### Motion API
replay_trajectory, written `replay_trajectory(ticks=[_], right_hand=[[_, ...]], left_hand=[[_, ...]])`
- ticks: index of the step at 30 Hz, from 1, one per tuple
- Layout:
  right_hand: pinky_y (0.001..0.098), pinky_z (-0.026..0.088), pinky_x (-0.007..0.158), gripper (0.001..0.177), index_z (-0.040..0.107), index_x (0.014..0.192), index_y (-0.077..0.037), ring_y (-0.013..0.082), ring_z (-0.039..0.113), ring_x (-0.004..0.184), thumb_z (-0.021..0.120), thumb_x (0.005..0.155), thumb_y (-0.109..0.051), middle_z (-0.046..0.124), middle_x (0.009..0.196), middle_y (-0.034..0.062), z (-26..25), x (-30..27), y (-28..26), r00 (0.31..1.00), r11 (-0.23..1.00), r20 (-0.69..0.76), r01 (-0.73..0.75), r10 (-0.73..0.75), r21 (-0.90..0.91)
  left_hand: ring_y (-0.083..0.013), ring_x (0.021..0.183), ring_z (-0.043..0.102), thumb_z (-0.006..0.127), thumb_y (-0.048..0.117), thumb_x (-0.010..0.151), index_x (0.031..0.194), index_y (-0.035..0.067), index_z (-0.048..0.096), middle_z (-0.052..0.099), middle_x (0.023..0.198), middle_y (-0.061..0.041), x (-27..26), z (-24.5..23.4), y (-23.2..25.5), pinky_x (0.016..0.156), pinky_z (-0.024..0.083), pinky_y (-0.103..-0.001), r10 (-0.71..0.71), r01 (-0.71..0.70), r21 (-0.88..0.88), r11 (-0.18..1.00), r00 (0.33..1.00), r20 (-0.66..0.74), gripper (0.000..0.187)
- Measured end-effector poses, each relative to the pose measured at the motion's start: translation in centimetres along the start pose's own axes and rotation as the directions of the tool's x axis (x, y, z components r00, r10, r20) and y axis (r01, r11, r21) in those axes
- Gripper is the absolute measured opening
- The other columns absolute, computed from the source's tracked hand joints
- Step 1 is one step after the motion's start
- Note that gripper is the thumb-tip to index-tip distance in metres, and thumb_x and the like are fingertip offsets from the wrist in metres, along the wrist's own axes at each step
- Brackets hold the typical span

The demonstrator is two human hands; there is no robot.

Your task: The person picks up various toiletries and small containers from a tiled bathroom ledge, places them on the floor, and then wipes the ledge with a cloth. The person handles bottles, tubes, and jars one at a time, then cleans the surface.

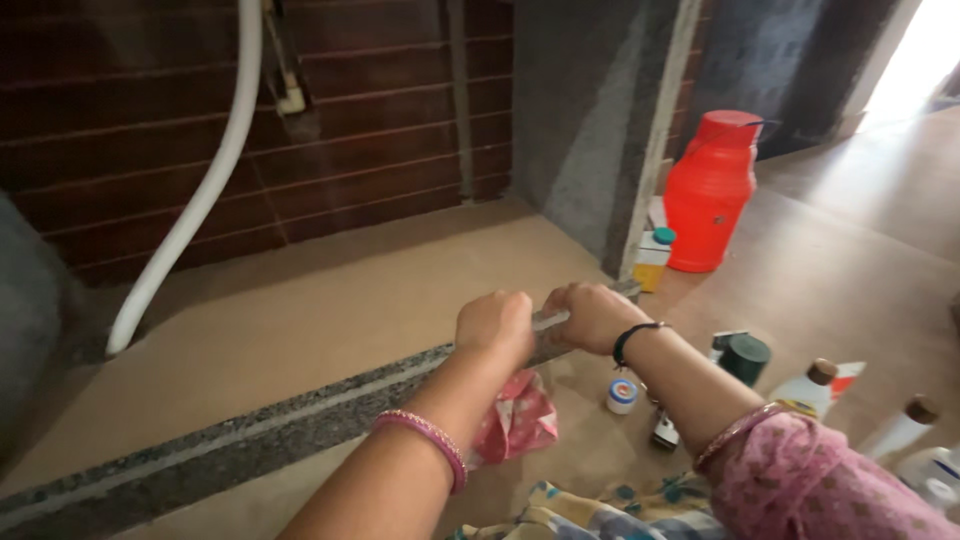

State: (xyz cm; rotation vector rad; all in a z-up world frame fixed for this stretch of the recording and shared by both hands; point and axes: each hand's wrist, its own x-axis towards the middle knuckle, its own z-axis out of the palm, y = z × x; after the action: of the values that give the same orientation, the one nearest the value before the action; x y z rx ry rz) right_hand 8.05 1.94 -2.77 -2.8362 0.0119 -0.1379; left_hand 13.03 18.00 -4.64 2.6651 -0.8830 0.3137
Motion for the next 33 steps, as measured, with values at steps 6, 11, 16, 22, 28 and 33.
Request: replay_trajectory(ticks=[6, 11, 16, 22, 28, 33], right_hand=[[0.0385, 0.049, 0.104, 0.049, 0.076, 0.120, -0.016, 0.0289, 0.067, 0.118, 0.080, 0.075, -0.035, 0.073, 0.120, 0.0132, 6.3, 3.1, 0.0, 0.996, 0.997, 0.055, -0.078, 0.076, 0.027], [0.0387, 0.058, 0.095, 0.052, 0.072, 0.123, -0.015, 0.0297, 0.077, 0.105, 0.079, 0.072, -0.026, 0.076, 0.118, 0.0104, 12.1, 4.4, 2.1, 0.955, 0.972, 0.254, -0.191, 0.151, 0.140], [0.0374, 0.055, 0.098, 0.051, 0.074, 0.121, -0.020, 0.0261, 0.070, 0.112, 0.084, 0.071, -0.029, 0.075, 0.116, 0.0088, 15.6, 5.9, 3.1, 0.941, 0.989, 0.315, -0.143, 0.121, 0.047], [0.0358, 0.056, 0.095, 0.045, 0.074, 0.116, -0.016, 0.0240, 0.073, 0.108, 0.081, 0.074, -0.032, 0.078, 0.111, 0.0069, 15.7, 6.8, 1.1, 0.952, 0.983, 0.298, -0.113, 0.066, 0.143], [0.0343, 0.059, 0.085, 0.044, 0.080, 0.112, -0.009, 0.0224, 0.078, 0.089, 0.060, 0.091, -0.042, 0.083, 0.098, 0.0106, 12.3, 8.6, -2.8, 0.977, 0.857, 0.178, -0.191, 0.118, 0.479], [0.0299, 0.055, 0.077, 0.059, 0.078, 0.115, -0.009, 0.0128, 0.067, 0.080, 0.049, 0.096, -0.057, 0.079, 0.097, 0.0013, 11.6, 10.4, -6.4, 0.922, 0.500, 0.371, -0.374, 0.110, 0.781]], left_hand=[[-0.0364, 0.099, 0.073, 0.073, 0.021, 0.083, 0.098, 0.009, 0.078, 0.074, 0.102, -0.020, -0.4, 5.9, -4.5, 0.085, 0.059, -0.046, -0.194, 0.196, 0.005, 0.981, 0.963, 0.188, 0.020], [-0.0350, 0.101, 0.073, 0.067, 0.028, 0.092, 0.099, 0.011, 0.079, 0.075, 0.106, -0.018, -2.4, 11.7, -5.4, 0.087, 0.058, -0.046, -0.270, 0.293, -0.062, 0.954, 0.931, 0.247, 0.022], [-0.0332, 0.108, 0.068, 0.075, 0.045, 0.087, 0.128, 0.018, 0.060, 0.069, 0.115, -0.015, -4.8, 16.6, -5.8, 0.092, 0.054, -0.047, -0.340, 0.432, -0.159, 0.888, 0.848, 0.406, 0.051], [-0.0346, 0.098, 0.071, 0.064, 0.035, 0.095, 0.112, 0.023, 0.073, 0.072, 0.104, -0.015, -5.4, 20.7, -7.0, 0.084, 0.055, -0.051, -0.186, 0.240, -0.287, 0.927, 0.961, 0.203, 0.022], [-0.0381, 0.093, 0.069, 0.070, 0.032, 0.084, 0.119, 0.018, 0.066, 0.072, 0.093, -0.016, -3.5, 10.2, -8.7, 0.083, 0.054, -0.052, -0.432, 0.426, -0.432, 0.795, 0.897, 0.088, 0.037], [-0.0300, 0.077, 0.073, 0.070, 0.030, 0.083, 0.088, 0.011, 0.066, 0.073, 0.077, -0.011, -3.1, -2.3, -13.4, 0.074, 0.054, -0.043, -0.553, 0.373, -0.629, 0.682, 0.826, -0.109, 0.019]])
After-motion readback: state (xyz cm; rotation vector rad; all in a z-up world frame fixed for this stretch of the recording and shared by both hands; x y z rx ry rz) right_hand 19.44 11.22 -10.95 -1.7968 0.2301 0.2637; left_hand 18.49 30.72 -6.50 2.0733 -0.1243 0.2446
